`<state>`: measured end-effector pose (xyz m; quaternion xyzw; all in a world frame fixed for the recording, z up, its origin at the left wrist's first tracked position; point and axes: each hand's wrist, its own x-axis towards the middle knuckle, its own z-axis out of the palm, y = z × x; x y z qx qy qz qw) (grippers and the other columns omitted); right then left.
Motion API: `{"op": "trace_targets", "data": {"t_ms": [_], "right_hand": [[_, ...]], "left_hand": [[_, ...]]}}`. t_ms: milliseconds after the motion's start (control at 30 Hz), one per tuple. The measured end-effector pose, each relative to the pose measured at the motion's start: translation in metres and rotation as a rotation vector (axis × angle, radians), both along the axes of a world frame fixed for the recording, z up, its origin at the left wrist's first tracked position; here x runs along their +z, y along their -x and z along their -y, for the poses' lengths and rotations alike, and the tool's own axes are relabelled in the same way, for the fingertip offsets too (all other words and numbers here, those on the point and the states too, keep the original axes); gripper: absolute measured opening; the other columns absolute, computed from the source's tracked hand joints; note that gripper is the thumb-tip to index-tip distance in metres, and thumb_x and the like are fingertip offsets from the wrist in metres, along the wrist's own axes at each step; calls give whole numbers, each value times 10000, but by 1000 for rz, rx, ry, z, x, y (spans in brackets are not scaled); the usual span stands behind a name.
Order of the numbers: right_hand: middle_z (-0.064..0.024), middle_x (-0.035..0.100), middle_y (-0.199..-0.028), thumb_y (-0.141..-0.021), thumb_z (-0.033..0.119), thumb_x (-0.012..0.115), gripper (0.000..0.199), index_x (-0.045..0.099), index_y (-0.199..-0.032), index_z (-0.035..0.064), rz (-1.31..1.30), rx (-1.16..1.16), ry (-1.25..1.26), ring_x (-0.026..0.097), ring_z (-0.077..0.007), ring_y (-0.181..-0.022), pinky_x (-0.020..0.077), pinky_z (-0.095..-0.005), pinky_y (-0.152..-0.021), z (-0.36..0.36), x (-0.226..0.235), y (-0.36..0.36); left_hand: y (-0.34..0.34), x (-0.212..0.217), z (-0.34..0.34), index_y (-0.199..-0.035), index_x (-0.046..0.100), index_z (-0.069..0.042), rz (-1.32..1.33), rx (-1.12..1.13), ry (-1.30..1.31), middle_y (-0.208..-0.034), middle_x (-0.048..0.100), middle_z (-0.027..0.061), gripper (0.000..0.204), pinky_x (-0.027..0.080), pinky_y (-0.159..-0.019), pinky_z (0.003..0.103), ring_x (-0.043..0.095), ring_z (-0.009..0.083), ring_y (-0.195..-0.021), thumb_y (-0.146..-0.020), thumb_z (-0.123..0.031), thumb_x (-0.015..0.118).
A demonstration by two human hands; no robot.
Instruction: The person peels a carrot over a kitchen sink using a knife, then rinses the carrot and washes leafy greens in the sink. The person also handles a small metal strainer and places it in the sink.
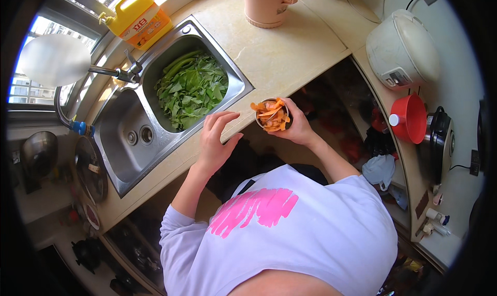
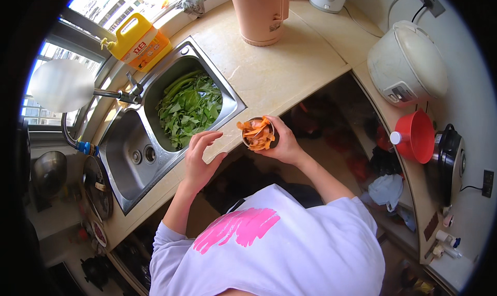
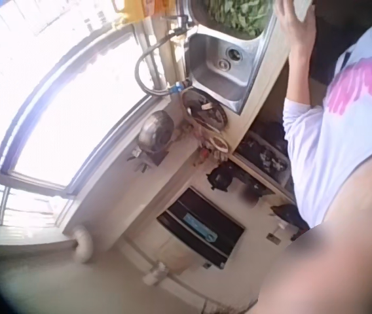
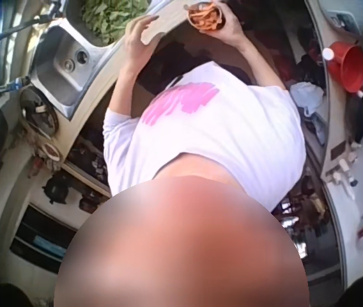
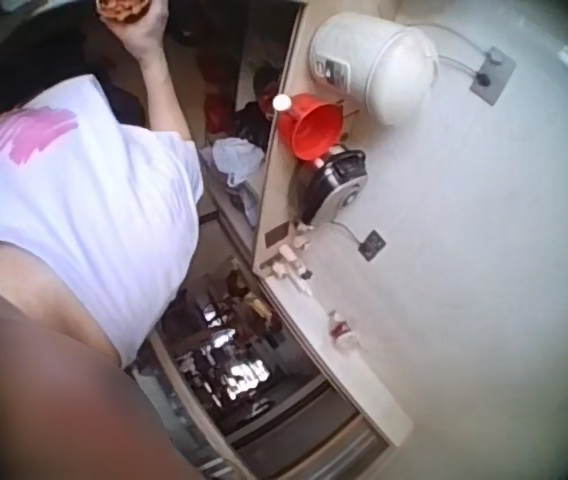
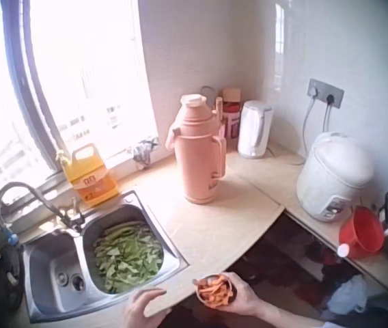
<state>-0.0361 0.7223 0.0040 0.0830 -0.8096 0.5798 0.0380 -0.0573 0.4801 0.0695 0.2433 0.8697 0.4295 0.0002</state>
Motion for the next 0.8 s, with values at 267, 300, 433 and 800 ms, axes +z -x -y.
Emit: {"op": "trace_targets", "data": {"t_ms": [267, 300, 433, 800], "right_hand": [[-122, 552, -1135, -625, 80, 809, 704, 432, -1212, -9, 48, -337, 41, 543, -205, -1058, 428, -319, -929, -116, -44, -40], [-114, 559, -1112, -625, 74, 805, 701, 430, -1212, -6, 46, -394, 41, 548, -200, -1044, 423, -310, -926, -124, -55, -41], [-109, 558, -1101, -637, 93, 797, 690, 424, -1209, -5, 92, -538, 103, 543, -184, -1022, 424, -304, -907, -153, -88, -42], [-180, 445, -1205, -568, 191, 807, 801, 407, -1252, 74, 334, -675, -442, 467, -356, -1115, 405, -406, -941, -223, -197, 17]], "left_hand": [[0, -23, 52, -1055, 603, -34, -13, 369, 27, -1060, 594, 101, 280, 480, -784, 301, 565, 221, -976, -780, 13, 620], [-5, -33, 71, -1056, 601, -26, -30, 452, 19, -1056, 596, 98, 263, 479, -782, 293, 569, 204, -970, -797, 17, 603], [-37, -57, 148, -1087, 575, 11, 38, 887, -142, -1062, 596, 81, 241, 458, -831, 276, 566, 153, -959, -848, 21, 543], [-301, -118, 259, -988, 627, 7, 85, 1982, 314, -977, 638, 125, 200, 470, -832, 302, 593, 219, -892, -801, 25, 555]]}}
